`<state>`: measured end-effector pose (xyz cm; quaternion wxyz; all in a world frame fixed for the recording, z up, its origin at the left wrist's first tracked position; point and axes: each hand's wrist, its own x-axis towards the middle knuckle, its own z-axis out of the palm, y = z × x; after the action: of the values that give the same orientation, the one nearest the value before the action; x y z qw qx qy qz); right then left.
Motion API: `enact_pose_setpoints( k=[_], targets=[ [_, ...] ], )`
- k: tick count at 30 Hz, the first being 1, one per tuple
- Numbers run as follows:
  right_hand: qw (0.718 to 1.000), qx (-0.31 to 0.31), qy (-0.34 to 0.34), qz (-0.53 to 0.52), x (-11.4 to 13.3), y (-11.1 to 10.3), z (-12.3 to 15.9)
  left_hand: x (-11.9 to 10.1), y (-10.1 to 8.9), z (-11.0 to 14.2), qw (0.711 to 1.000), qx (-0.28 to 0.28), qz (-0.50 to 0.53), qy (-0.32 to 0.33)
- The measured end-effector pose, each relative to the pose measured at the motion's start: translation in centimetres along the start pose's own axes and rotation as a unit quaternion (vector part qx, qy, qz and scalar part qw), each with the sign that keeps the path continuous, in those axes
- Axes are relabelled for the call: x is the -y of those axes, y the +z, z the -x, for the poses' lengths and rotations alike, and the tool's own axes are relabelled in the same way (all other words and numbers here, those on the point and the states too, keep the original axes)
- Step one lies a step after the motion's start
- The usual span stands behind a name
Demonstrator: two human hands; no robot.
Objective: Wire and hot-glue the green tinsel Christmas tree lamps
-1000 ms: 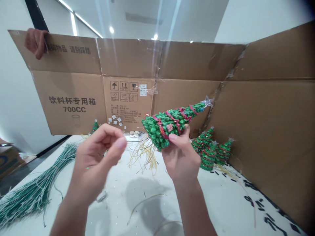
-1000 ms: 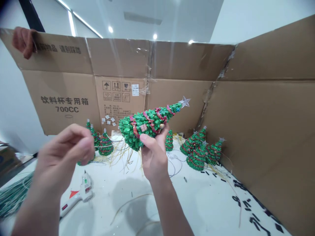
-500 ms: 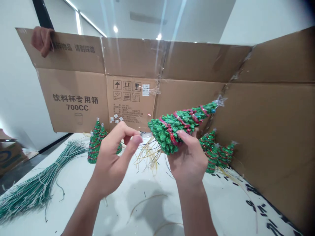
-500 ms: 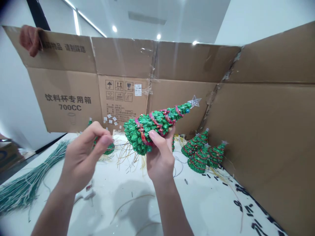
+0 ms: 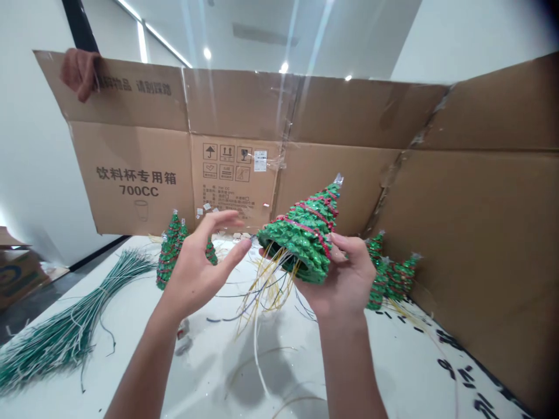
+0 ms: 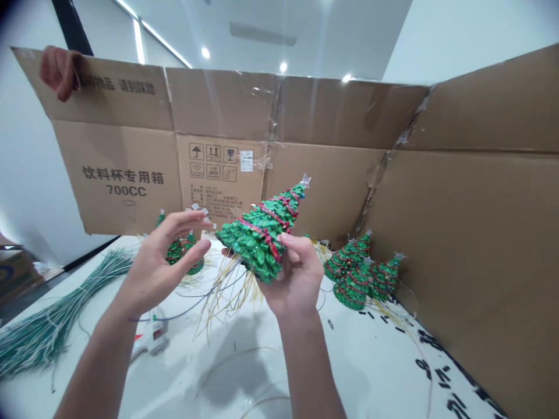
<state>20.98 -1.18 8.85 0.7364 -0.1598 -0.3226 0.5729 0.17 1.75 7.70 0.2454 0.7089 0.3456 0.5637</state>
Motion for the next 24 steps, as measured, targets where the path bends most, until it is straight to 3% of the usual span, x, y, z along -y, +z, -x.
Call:
enact_pose_setpoints(
  k=[3,9,12,14,16,19,20,21,22,24],
  targets=[
    [0.999,0.009,-0.004,0.032,-0.1,-0.2,-0.1,0.2,0.0,0.1,0.992,0.070,0.094,-0.035],
    [0.999,0.003,-0.009,0.042,-0.1,-0.1,0.2,-0.8,0.2,0.5,0.974,0.146,0.175,-0.010],
    [0.999,0.004,-0.011,0.043,0.0,0.1,0.2,-1.3,0.3,0.4,0.949,0.067,0.305,0.033],
    [0.999,0.002,-0.015,0.044,-0.1,0.1,0.1,-1.6,0.0,0.3,0.912,-0.029,0.408,0.039],
    [0.999,-0.007,-0.020,0.043,-0.1,0.2,0.1,-2.0,-0.7,0.2,0.856,-0.081,0.511,0.013],
    [0.998,-0.034,-0.023,0.043,-0.2,0.2,-0.1,-2.5,-2.6,0.3,0.742,-0.067,0.666,-0.039],
    [0.998,-0.043,-0.022,0.043,-0.2,0.2,-0.2,-2.6,-3.3,0.4,0.714,-0.059,0.696,-0.051],
    [0.998,-0.051,-0.023,0.043,-0.2,0.2,-0.2,-2.7,-3.8,0.4,0.704,-0.049,0.706,-0.060],
    [0.997,-0.054,-0.025,0.044,-0.3,0.3,-0.3,-2.7,-4.3,0.5,0.717,-0.041,0.692,-0.071],
    [0.997,-0.050,-0.035,0.054,-0.4,0.3,-0.3,-2.6,-4.7,0.6,0.800,-0.039,0.594,-0.078]
  ],
)
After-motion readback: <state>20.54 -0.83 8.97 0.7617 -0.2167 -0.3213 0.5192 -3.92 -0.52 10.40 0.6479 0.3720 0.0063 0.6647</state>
